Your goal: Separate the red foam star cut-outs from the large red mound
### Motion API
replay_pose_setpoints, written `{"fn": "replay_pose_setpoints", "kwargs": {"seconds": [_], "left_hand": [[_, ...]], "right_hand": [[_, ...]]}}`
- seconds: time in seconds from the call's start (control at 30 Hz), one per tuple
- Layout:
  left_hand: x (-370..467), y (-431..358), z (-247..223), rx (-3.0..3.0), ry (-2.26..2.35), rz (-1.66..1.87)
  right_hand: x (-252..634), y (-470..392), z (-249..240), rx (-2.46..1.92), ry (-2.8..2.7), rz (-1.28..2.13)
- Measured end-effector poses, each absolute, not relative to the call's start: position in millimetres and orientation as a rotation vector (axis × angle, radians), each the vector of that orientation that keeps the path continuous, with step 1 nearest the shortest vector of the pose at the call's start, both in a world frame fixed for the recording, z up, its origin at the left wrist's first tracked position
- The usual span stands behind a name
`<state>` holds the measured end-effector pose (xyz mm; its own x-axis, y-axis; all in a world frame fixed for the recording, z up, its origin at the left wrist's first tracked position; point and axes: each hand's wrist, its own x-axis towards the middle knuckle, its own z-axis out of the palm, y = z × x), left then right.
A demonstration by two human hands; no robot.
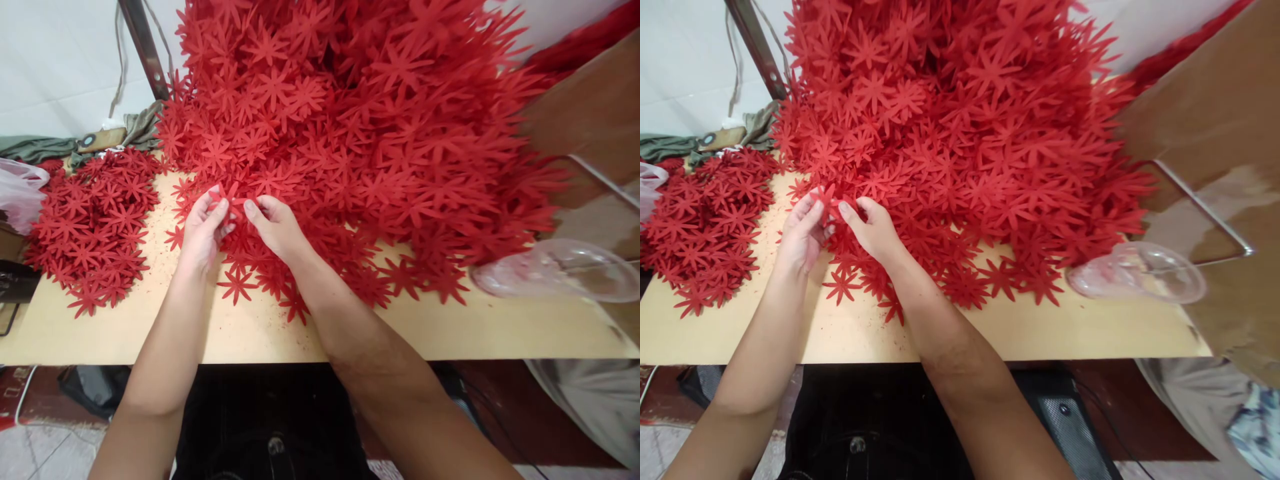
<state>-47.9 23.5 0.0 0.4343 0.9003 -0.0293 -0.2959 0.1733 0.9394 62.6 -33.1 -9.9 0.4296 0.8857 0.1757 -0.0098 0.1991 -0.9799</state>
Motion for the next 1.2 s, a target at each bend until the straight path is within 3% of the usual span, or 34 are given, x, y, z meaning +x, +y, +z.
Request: {"fn": "replay_pose_setpoints", "kwargs": {"seconds": [0.6, 0.93, 1.2], "left_hand": [[-39.2, 18.7, -13.2, 1.583, 0.726, 1.012], [-44.6, 8.9, 3.0, 1.539, 0.623, 0.898], [-37.6, 11.9, -8.3, 1.378, 0.695, 1.022]], "right_hand": [[66.5, -31.6, -15.8, -1.058, -0.833, 0.836], [71.1, -35.5, -12.5, -1.148, -0.805, 0.704], [66.3, -34.3, -10.9, -1.127, -0.757, 0.816]]}}
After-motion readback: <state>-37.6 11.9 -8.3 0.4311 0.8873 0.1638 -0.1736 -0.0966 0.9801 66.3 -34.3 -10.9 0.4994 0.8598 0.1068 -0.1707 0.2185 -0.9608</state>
